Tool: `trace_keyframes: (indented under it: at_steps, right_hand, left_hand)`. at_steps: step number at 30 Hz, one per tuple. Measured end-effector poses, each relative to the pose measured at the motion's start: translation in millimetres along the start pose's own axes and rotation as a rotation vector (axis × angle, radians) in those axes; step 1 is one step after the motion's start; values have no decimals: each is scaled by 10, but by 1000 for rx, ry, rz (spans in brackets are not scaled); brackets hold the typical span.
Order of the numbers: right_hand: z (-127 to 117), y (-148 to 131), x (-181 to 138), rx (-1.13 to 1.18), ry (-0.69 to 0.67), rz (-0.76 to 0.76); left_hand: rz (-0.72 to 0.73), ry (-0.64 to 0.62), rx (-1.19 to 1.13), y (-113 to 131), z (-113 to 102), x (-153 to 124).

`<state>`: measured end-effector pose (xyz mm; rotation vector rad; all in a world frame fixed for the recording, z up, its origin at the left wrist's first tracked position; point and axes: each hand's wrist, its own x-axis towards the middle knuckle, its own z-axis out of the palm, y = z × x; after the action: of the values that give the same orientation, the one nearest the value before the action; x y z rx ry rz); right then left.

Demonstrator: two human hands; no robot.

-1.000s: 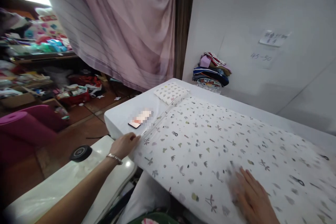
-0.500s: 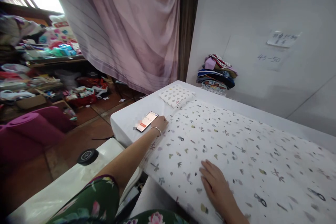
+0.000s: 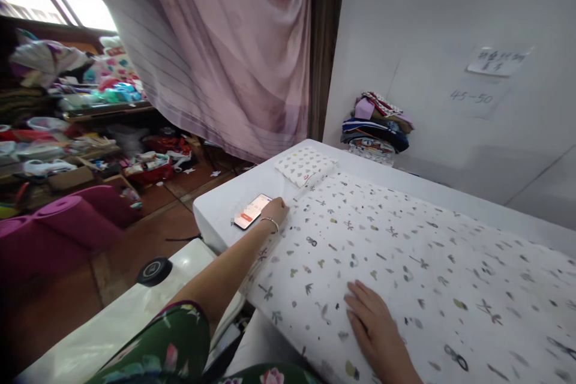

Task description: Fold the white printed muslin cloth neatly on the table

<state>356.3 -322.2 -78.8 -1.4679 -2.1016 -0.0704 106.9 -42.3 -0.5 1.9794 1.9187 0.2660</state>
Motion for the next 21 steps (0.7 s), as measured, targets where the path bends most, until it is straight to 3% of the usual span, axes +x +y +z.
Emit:
trace_keyframes:
  at_steps: [10, 21]
  right_hand:
    - [22, 2, 2, -8, -14, 29]
    - [-19, -49, 75, 5, 28, 22]
  left_hand:
    - [79, 98, 39, -34, 113, 102]
    - [26, 55, 32, 25, 103, 299]
